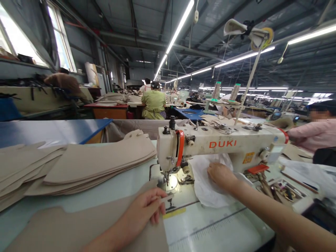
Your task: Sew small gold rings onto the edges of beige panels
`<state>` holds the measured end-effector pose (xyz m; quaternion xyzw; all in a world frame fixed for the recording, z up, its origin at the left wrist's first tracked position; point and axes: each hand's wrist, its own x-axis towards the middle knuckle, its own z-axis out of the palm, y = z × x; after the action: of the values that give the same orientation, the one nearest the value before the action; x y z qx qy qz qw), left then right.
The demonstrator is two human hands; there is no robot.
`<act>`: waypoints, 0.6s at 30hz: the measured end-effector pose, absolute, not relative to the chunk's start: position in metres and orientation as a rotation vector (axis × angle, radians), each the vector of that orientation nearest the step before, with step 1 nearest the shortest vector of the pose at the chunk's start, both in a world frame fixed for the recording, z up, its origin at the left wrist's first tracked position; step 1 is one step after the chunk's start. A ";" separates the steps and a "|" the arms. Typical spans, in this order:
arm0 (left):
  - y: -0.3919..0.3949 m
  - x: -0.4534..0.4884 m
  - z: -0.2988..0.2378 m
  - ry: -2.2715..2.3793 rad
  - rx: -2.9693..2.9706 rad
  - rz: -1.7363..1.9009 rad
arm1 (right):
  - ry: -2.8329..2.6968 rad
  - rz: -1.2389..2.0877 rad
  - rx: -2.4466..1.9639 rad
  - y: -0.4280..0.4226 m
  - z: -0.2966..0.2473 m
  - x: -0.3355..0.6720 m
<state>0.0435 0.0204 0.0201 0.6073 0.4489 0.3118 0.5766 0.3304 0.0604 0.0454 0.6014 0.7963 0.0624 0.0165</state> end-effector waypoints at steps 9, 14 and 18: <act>0.023 0.042 0.020 1.048 1.420 0.718 | 2.668 -0.168 2.227 0.063 0.047 0.336; 0.023 0.042 0.024 1.022 1.426 0.709 | 2.886 -0.616 2.377 0.037 0.045 0.322; 0.019 0.046 0.025 1.005 1.449 0.742 | 2.999 -1.355 2.297 0.010 0.043 0.298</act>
<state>0.0456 0.0192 0.0248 0.6189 0.4293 0.3171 0.5764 0.2978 0.0104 0.0427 0.5188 0.6774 -0.3060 -0.4222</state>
